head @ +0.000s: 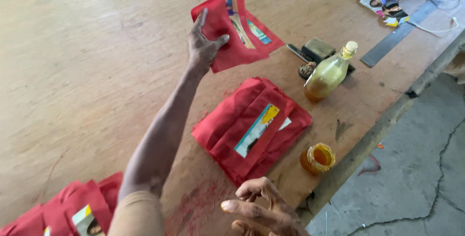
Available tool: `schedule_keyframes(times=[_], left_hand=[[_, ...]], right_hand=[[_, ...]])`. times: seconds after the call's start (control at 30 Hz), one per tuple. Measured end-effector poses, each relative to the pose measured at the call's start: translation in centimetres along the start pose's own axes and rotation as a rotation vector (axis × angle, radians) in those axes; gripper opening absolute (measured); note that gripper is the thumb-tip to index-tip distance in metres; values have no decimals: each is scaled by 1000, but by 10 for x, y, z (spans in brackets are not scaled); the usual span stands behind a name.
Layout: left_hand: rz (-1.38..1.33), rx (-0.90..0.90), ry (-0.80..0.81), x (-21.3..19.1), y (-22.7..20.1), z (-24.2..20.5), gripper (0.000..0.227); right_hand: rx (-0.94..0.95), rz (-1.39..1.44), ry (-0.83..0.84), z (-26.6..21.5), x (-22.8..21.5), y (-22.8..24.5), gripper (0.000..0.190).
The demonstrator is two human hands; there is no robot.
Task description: The person organizes and stacks red paper folders on a wooden table, applies adhesive from a small jar using their fingers, and secures paper strips with printed imagery onto the red folders.
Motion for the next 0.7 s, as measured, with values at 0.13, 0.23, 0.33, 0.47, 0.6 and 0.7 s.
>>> schedule_keyframes(times=[0.13, 0.23, 0.33, 0.47, 0.6, 0.7], left_hand=[[-6, -249, -86, 27, 69, 30, 105], [363, -192, -80, 29, 102, 39, 109], [467, -189, -21, 29, 119, 45, 110], [530, -114, -42, 30, 118, 54, 111], [593, -95, -26, 36, 111, 48, 115], [765, 66, 28, 26, 87, 42, 112]], right_hand=[[-21, -5, 4, 9, -3, -17, 51], [14, -31, 48, 7, -4, -23, 52], [-21, -57, 97, 4, -8, -31, 54], [63, 7, 27, 3, -3, -34, 54], [86, -28, -5, -1, 0, -32, 51], [39, -101, -40, 0, -6, -33, 43]])
Point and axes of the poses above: each hand's wrist, its own z-axis towards the middle knuckle, its own x-axis out of the palm, y = z × x, the point moved 1 cm from there along z, towards the middle knuckle, and after that the axes turned 5 degrees about -x, right-handed, at the moved point
